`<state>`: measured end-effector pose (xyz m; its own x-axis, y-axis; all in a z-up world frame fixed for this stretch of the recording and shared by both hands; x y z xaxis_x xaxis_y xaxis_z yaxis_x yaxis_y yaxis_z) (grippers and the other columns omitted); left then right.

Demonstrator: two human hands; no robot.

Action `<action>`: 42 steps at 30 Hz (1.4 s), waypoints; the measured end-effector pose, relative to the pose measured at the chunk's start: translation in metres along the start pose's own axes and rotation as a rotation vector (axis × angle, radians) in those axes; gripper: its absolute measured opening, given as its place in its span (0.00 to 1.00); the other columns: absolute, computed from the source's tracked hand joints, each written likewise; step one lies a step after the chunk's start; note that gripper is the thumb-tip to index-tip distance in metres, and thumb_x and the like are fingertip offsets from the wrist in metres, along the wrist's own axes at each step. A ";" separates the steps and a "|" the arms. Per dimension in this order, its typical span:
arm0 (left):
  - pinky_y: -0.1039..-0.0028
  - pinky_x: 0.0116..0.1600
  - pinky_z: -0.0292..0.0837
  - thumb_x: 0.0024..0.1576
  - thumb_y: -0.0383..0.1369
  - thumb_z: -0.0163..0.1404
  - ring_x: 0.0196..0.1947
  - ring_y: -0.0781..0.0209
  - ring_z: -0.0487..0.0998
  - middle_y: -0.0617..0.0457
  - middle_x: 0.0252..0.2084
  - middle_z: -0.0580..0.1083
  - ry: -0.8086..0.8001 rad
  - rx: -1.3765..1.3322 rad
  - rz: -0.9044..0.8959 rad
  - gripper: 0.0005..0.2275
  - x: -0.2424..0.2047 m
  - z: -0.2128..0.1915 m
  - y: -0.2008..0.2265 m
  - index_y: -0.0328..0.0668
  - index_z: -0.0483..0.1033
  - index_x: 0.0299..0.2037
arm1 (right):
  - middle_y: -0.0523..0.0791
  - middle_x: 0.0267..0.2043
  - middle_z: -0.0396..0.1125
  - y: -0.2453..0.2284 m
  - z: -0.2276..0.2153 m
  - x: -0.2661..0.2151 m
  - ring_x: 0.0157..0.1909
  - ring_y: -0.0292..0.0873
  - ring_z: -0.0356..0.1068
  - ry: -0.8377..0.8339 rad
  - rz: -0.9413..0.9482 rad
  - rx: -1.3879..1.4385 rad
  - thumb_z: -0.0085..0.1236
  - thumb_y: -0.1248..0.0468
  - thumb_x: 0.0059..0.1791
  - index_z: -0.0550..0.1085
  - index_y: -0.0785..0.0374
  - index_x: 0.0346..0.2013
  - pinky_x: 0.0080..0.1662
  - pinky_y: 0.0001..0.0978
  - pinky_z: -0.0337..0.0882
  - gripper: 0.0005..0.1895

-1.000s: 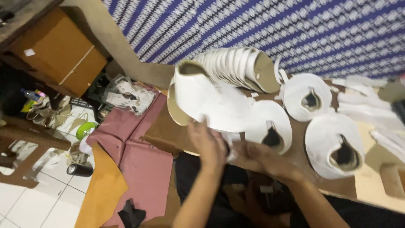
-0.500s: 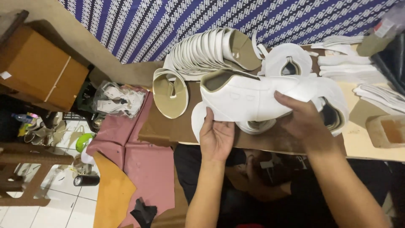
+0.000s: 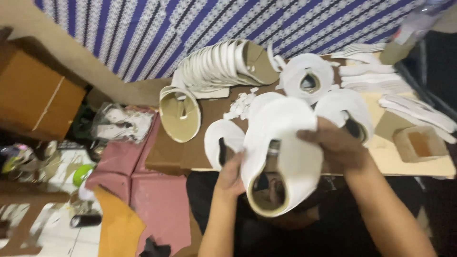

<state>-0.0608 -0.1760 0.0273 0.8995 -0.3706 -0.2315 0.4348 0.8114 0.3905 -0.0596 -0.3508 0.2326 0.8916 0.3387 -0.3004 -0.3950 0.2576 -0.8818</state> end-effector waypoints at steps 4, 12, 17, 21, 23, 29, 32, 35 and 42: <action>0.43 0.59 0.72 0.58 0.27 0.53 0.55 0.38 0.77 0.29 0.57 0.74 -0.026 0.236 0.022 0.25 0.008 0.045 0.001 0.29 0.65 0.66 | 0.57 0.34 0.75 0.065 -0.072 0.062 0.33 0.50 0.77 -0.006 -0.017 0.053 0.63 0.61 0.48 0.71 0.77 0.51 0.36 0.47 0.77 0.24; 0.52 0.64 0.69 0.55 0.35 0.64 0.63 0.39 0.72 0.34 0.63 0.69 0.194 0.724 0.105 0.35 0.120 0.092 0.052 0.30 0.57 0.68 | 0.52 0.57 0.71 0.033 -0.174 0.105 0.57 0.48 0.72 0.327 0.012 -0.008 0.57 0.59 0.53 0.58 0.63 0.72 0.57 0.47 0.72 0.35; 0.43 0.64 0.64 0.56 0.43 0.63 0.64 0.34 0.69 0.29 0.62 0.68 0.289 0.965 0.049 0.36 0.255 0.074 0.055 0.29 0.60 0.68 | 0.59 0.58 0.69 0.026 -0.256 0.208 0.59 0.55 0.71 0.432 -0.072 -0.156 0.57 0.58 0.56 0.59 0.69 0.71 0.57 0.52 0.72 0.33; 0.45 0.59 0.72 0.57 0.44 0.61 0.62 0.36 0.71 0.29 0.61 0.71 0.436 1.235 0.022 0.34 0.376 -0.012 0.041 0.30 0.63 0.69 | 0.62 0.53 0.70 0.043 -0.306 0.271 0.53 0.58 0.73 0.581 -0.067 -0.424 0.59 0.55 0.55 0.66 0.69 0.66 0.49 0.52 0.75 0.29; 0.45 0.56 0.74 0.58 0.47 0.57 0.61 0.37 0.72 0.31 0.61 0.71 0.457 1.367 0.007 0.34 0.406 -0.028 0.035 0.31 0.64 0.68 | 0.63 0.55 0.68 0.047 -0.322 0.295 0.57 0.60 0.70 0.592 -0.081 -0.524 0.59 0.54 0.55 0.68 0.70 0.66 0.52 0.53 0.74 0.29; 0.44 0.65 0.63 0.65 0.43 0.46 0.68 0.30 0.63 0.23 0.63 0.65 0.460 1.534 0.147 0.29 0.362 0.028 0.043 0.23 0.59 0.68 | 0.64 0.58 0.68 0.019 -0.297 0.284 0.61 0.62 0.67 0.609 -0.220 -0.820 0.55 0.55 0.57 0.68 0.74 0.64 0.57 0.53 0.70 0.28; 0.42 0.72 0.52 0.64 0.51 0.43 0.73 0.26 0.53 0.21 0.68 0.58 0.361 1.574 0.223 0.34 0.318 0.078 0.042 0.30 0.55 0.72 | 0.65 0.59 0.65 -0.019 -0.229 0.230 0.61 0.65 0.67 0.584 -0.279 -0.950 0.50 0.46 0.56 0.68 0.73 0.64 0.59 0.55 0.69 0.33; 0.42 0.72 0.51 0.61 0.59 0.46 0.72 0.29 0.56 0.25 0.67 0.61 0.282 1.605 0.264 0.36 0.346 0.057 0.024 0.38 0.62 0.70 | 0.61 0.65 0.62 -0.014 -0.205 0.216 0.68 0.63 0.62 0.474 -0.301 -1.139 0.51 0.43 0.54 0.68 0.65 0.66 0.67 0.54 0.63 0.34; 0.48 0.62 0.72 0.67 0.53 0.38 0.62 0.43 0.76 0.44 0.58 0.77 0.260 1.573 0.240 0.23 0.492 -0.042 -0.003 0.52 0.75 0.62 | 0.66 0.56 0.71 0.030 -0.269 0.312 0.57 0.71 0.70 0.424 -0.336 -1.475 0.44 0.57 0.59 0.69 0.68 0.69 0.58 0.60 0.70 0.26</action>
<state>0.3783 -0.3419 -0.1255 0.9899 -0.0935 -0.1066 0.0506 -0.4690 0.8817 0.2658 -0.4807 0.0148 0.9857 0.1156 0.1223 0.1565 -0.8966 -0.4143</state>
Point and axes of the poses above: each hand's wrist, its own x-axis towards the middle knuckle, its own z-axis out of the palm, y = z × x, the point moved 8 cm from there along x, towards the middle knuckle
